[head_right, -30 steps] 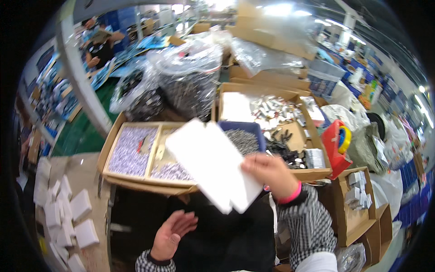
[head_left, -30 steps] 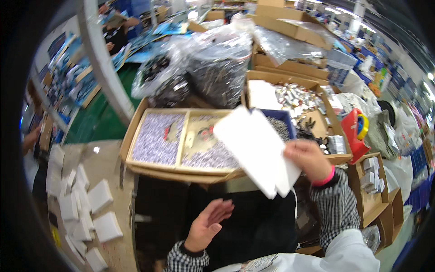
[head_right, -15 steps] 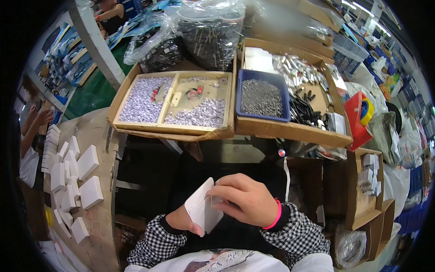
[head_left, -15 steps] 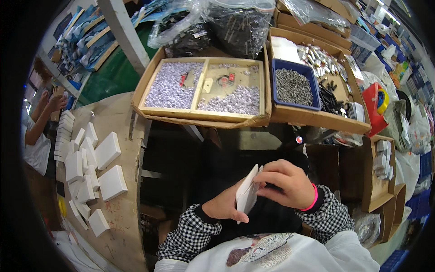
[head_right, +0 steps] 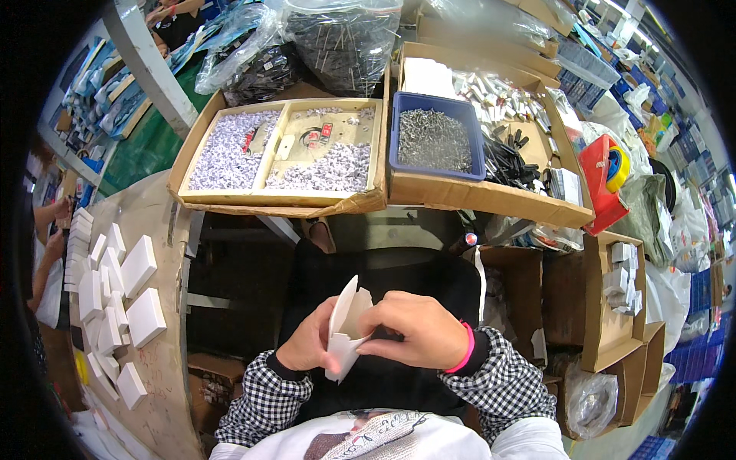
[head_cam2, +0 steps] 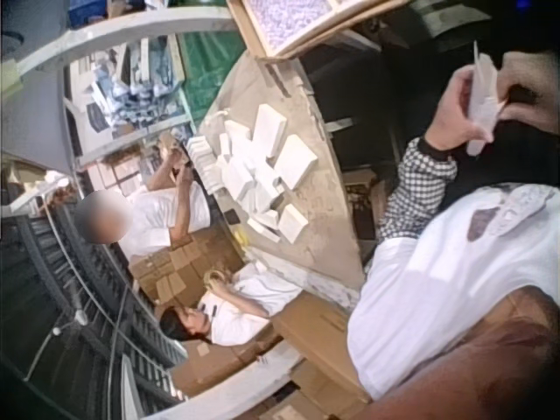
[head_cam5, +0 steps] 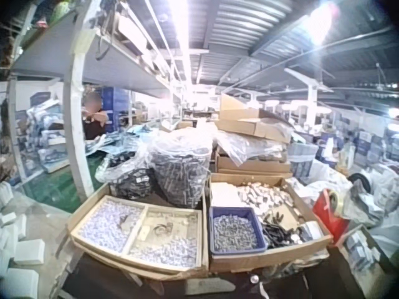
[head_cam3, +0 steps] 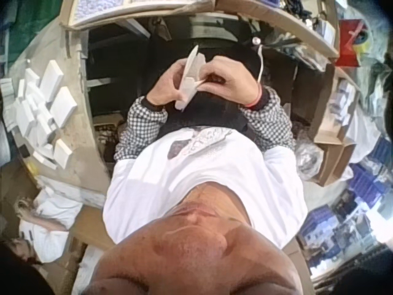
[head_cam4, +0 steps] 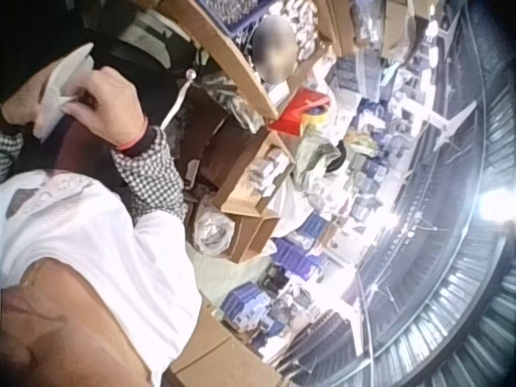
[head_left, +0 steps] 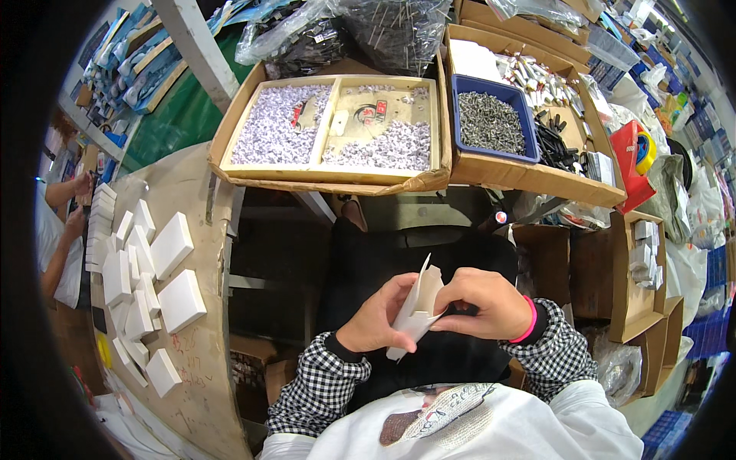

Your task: The person repeatedly picks small black components and white foam pieces from trays, places them into small white boxes, and seals the boxes with tape. The process is continuous and repetitive throughout the clip.

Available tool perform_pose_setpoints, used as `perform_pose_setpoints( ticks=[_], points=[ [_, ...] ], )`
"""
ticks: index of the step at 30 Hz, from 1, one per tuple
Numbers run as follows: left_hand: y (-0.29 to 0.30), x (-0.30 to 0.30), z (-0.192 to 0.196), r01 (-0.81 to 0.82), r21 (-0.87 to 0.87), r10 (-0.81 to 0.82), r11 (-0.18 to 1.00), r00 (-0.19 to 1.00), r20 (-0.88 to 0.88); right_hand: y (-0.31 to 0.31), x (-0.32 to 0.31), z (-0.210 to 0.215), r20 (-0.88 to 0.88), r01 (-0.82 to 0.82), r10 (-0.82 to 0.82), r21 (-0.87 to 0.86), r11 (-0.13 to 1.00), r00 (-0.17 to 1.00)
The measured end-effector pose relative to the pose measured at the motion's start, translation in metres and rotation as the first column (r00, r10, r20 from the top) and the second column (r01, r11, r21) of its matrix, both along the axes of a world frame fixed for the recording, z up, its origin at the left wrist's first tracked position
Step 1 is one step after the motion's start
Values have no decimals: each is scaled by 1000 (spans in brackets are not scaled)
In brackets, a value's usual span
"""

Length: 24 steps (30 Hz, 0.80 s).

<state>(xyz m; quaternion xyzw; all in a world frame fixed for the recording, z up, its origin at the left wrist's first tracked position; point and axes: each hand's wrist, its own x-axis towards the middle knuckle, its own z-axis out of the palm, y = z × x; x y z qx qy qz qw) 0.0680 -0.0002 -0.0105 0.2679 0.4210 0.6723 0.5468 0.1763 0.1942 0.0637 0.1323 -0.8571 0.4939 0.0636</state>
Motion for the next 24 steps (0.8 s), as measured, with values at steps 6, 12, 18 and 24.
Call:
perform_pose_setpoints(
  ticks=[6,12,18,24],
  points=[
    [-2,4,0,334,179,-367,926,908,203,12,2,-20,131,-78,130,-342,937,983],
    [12,22,-16,461,436,-620,772,698,359,6,2,-31,157,-233,347,-489,841,925],
    [5,30,-22,-126,-60,140,990,916,376,31,13,-21,412,125,82,-451,884,907],
    [6,50,-14,-401,-123,342,908,878,-333,24,13,-43,471,203,5,-390,898,882]
  ],
)
